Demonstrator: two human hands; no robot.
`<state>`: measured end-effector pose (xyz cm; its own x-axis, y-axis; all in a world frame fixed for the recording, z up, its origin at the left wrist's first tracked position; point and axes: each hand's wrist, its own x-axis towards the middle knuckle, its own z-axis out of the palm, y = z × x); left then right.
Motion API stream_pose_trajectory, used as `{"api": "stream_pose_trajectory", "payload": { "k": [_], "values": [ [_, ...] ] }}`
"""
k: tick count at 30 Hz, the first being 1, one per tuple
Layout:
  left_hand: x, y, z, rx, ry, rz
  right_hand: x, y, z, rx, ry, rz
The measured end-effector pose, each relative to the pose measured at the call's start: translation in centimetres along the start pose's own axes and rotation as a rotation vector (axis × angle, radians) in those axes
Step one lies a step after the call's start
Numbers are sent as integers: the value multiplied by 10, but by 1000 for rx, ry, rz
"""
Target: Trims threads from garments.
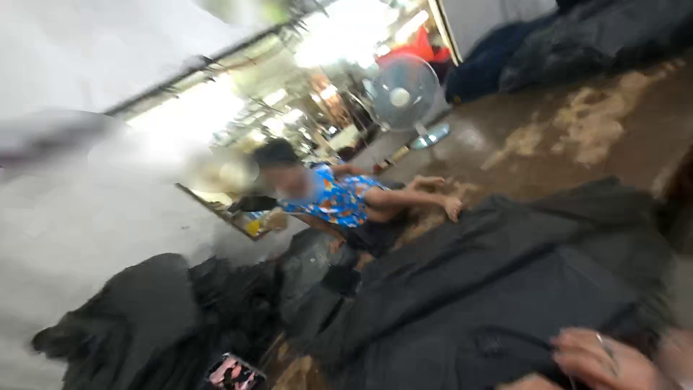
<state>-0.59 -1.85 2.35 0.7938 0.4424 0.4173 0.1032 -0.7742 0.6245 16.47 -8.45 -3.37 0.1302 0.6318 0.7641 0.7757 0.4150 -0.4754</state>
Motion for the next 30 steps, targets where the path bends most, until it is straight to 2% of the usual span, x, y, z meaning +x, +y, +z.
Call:
{"api": "stream_pose_trajectory", "payload": {
  "k": [3, 5, 9, 13, 22, 30],
  "values": [
    [0, -14, -9, -1, -205, -124, -13, 6, -3, -129, 71, -28],
    [9, -23, -7, 82, -232, -108, -19, 8, -7, -101, 29, -8],
    [8, -38, -13, 193, -212, -30, -43, 5, -1, -83, 11, 28],
    [5, -35, -9, 254, -194, 20, -48, -2, -1, -108, 54, 36],
    [-2, -39, 5, 204, -74, 91, -43, -8, 4, -75, 155, 18],
    [-9, -44, 11, 160, -17, 100, -47, -9, 2, -45, 149, 45]
  ]
}}
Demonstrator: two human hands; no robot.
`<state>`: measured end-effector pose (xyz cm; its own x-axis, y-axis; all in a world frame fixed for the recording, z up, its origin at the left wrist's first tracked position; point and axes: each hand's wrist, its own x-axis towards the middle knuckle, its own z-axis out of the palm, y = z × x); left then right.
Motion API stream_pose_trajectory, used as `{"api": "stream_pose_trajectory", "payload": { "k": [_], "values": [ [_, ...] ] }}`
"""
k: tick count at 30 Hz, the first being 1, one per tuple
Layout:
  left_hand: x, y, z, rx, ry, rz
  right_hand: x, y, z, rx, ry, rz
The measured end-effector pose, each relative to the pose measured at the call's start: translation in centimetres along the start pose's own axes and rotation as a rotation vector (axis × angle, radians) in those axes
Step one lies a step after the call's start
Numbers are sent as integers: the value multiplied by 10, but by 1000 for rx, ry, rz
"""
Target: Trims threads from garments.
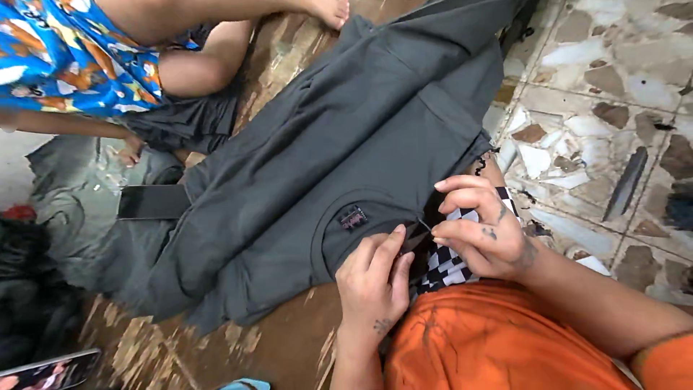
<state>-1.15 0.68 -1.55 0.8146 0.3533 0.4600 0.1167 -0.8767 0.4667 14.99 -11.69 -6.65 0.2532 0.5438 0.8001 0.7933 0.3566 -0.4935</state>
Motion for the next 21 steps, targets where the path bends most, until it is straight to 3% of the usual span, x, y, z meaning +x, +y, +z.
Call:
{"api": "stream_pose_trajectory", "payload": {
  "k": [9, 15, 17, 21],
  "values": [
    [0, -1, 5, -30, 27, -5, 0, -4, 1, 24, -3, 37],
    [-1, 0, 0, 20, 63, -43, 6, -16, 9, 198, -30, 27],
    [-7, -2, -10, -40, 140, -134, 4, -27, 12, 286, -114, 9],
    [-21, -16, -55, -97, 366, -416, -2, -43, 27, 260, -489, -122]
  ]
}}
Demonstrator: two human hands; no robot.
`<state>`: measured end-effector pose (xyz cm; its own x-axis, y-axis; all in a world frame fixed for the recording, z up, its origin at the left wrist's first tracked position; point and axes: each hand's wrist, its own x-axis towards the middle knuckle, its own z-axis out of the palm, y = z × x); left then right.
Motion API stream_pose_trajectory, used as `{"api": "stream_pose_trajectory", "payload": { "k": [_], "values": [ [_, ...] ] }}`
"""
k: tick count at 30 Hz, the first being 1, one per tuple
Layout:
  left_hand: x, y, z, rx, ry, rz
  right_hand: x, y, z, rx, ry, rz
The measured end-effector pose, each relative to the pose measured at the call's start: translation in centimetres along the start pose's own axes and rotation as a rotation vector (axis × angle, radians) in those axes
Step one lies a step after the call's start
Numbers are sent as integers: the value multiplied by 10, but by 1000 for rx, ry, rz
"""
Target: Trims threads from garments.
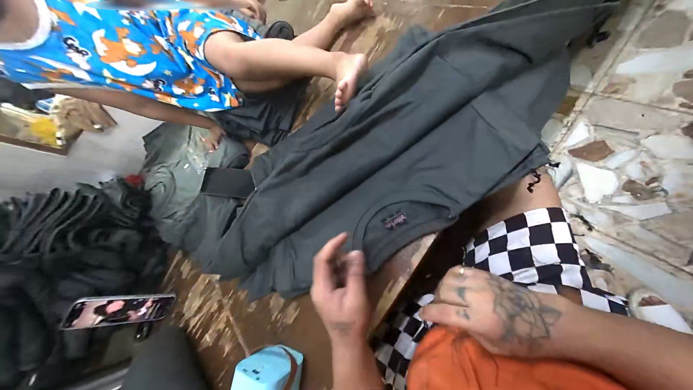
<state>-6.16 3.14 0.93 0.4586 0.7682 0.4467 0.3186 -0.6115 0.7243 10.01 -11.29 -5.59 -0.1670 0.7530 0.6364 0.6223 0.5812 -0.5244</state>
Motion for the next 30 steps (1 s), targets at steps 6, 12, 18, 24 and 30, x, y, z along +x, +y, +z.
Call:
{"api": "stream_pose_trajectory", "payload": {
  "k": [6, 12, 18, 24, 30],
  "values": [
    [0, -5, -19, 536, -373, -468, 61, 10, 11, 115, 94, -165],
    [-18, -17, -20, 81, 75, -410, 103, 42, 45, 48, -17, 82],
    [-22, -9, -15, -499, 219, -659, 107, 47, 55, -6, 127, -8],
    [-20, -13, -18, -571, 209, -654, 108, 40, 41, 76, -93, 152],
    [-20, -16, -15, -579, 210, -610, 108, 49, 52, 32, 22, 59]
  ]
}}
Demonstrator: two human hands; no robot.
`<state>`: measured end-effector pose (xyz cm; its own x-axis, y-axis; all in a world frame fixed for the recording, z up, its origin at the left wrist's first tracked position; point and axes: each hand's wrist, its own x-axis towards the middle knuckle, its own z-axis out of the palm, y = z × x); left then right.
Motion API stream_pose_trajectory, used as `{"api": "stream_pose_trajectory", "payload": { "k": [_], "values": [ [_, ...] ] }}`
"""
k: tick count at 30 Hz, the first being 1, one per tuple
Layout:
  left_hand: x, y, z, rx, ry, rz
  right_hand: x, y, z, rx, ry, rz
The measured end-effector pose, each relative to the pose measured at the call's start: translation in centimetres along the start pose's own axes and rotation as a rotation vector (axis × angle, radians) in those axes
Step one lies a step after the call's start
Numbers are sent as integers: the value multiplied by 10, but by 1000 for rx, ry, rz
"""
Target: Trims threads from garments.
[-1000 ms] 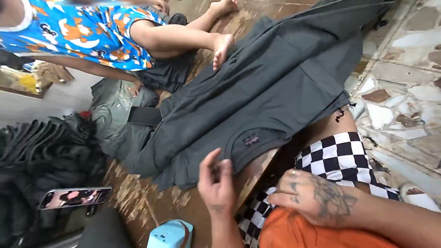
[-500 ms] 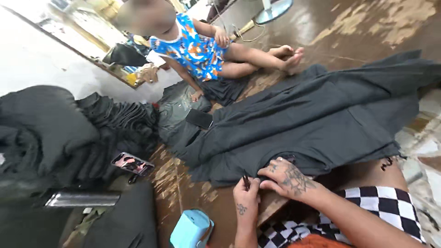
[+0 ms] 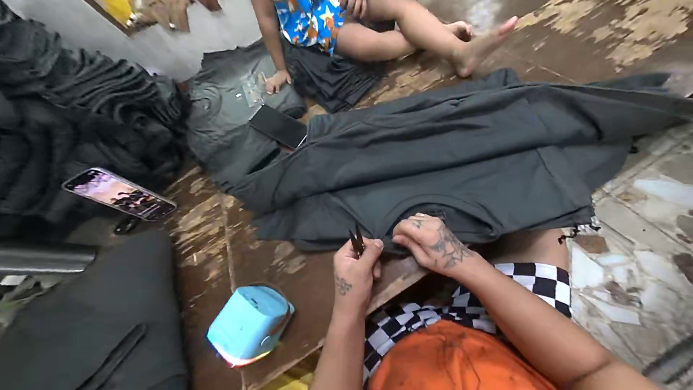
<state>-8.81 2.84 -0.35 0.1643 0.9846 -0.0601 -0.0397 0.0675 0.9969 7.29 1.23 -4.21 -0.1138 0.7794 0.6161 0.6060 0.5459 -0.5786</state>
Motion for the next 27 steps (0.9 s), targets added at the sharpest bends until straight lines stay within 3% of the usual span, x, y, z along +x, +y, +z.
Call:
{"api": "stream_pose_trajectory", "payload": {
  "k": [4, 9, 13, 18, 27],
  "values": [
    [1, -1, -1, 89, -35, 32, -4, -1, -6, 39, -33, 37],
    [-8, 7, -13, 887, -189, 331, -10, -2, -14, 89, -86, 50],
    [-10, 33, -29, 1179, -287, 554, -15, 2, -14, 106, -84, 30],
    [-8, 43, -27, 1310, -360, 679, -16, 1, -12, 108, -42, 8],
    [-11, 36, -28, 1258, -377, 654, -17, 7, -12, 172, -29, -71]
  ]
}}
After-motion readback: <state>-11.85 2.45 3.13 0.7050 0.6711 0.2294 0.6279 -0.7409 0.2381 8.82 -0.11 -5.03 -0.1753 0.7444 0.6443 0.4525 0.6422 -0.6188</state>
